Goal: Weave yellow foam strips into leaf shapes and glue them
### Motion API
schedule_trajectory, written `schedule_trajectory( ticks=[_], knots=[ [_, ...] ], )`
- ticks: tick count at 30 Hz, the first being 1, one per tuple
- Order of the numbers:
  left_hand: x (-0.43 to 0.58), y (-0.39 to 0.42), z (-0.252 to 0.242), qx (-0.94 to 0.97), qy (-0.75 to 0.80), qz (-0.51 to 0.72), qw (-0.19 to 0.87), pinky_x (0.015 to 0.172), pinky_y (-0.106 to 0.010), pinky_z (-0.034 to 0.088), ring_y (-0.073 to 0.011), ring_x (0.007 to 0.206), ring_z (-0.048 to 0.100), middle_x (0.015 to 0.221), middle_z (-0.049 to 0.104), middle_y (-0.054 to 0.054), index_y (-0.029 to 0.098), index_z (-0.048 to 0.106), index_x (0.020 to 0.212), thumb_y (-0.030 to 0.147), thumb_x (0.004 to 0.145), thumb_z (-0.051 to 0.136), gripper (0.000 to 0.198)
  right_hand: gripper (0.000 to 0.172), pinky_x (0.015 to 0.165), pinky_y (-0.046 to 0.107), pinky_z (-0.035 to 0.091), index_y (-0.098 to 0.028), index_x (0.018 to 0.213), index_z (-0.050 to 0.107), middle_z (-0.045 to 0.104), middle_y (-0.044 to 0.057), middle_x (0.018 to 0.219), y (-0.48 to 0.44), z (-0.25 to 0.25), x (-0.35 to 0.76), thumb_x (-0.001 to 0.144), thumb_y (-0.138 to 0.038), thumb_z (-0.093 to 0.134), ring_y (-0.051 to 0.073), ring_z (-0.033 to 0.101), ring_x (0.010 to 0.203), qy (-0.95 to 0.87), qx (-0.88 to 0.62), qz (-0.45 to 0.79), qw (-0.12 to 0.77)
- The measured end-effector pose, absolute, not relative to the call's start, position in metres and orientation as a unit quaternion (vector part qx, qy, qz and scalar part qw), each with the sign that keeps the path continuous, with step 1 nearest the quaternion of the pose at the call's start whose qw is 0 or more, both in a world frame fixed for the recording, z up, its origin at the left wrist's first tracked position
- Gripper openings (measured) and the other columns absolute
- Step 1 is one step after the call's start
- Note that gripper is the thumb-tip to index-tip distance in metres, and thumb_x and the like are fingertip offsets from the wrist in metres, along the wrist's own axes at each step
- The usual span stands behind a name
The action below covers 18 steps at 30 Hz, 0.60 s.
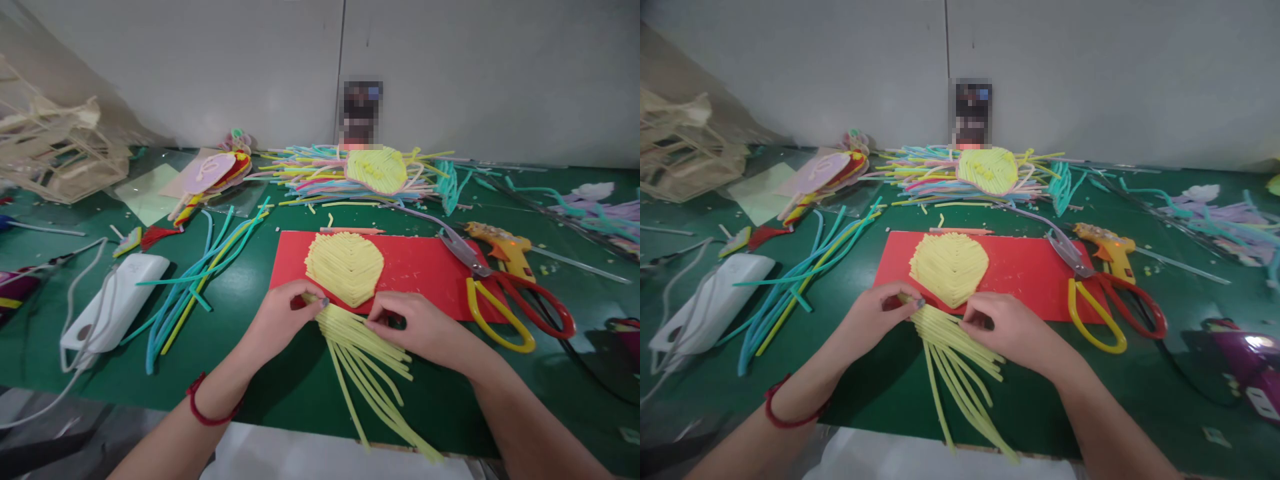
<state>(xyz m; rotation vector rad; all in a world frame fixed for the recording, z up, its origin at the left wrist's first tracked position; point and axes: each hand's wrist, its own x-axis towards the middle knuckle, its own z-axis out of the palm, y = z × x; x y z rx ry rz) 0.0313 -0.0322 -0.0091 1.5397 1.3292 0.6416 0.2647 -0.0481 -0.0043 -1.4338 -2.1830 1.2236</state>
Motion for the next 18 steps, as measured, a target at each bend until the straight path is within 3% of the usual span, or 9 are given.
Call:
schedule_trajectory(
  ticks=[6,14,18],
  knots=[
    [0.0284,-0.0318,-0.011,0.695,0.511,0.289,0.416,0.069,-0.024,0.049,-0.0143,0.078,0.061,0.085,0.065,-0.002,0.02,0.066,0.075,0.021,0.079,0.062,0.006,0.015,0.061,0.024,0.043,-0.021,0.074,0.057,0.063,0.001,0.076,-0.0497,-0.0009,0.2662,0.085,-0.03,0.056,0.013,0.057,0.069,-0.747,-0.482,0.434,0.147],
    [0.0235,-0.0326,-0.0115,0.888,0.35,0.236,0.181,0.077,-0.029,0.046,-0.0163,0.086,0.058,0.093,0.064,-0.005,0.018,0.064,0.084,0.017,0.092,0.048,0.018,0.016,0.055,0.021,0.039,-0.02,0.071,0.057,0.058,-0.001,0.069,-0.0492,0.0028,0.2703,0.084,-0.03,0.057,0.011,0.049,0.062,-0.726,-0.475,0.48,0.128],
    [0.0213,-0.0334,-0.0106,0.897,0.338,0.206,0.196,0.07,-0.024,0.045,-0.0132,0.08,0.057,0.088,0.062,-0.003,0.017,0.06,0.087,0.016,0.094,0.044,0.018,0.017,0.055,0.021,0.038,-0.019,0.071,0.056,0.055,-0.002,0.068,-0.0499,0.004,0.2724,0.084,-0.031,0.056,0.01,0.048,0.062,-0.729,-0.464,0.489,0.119]
  ],
)
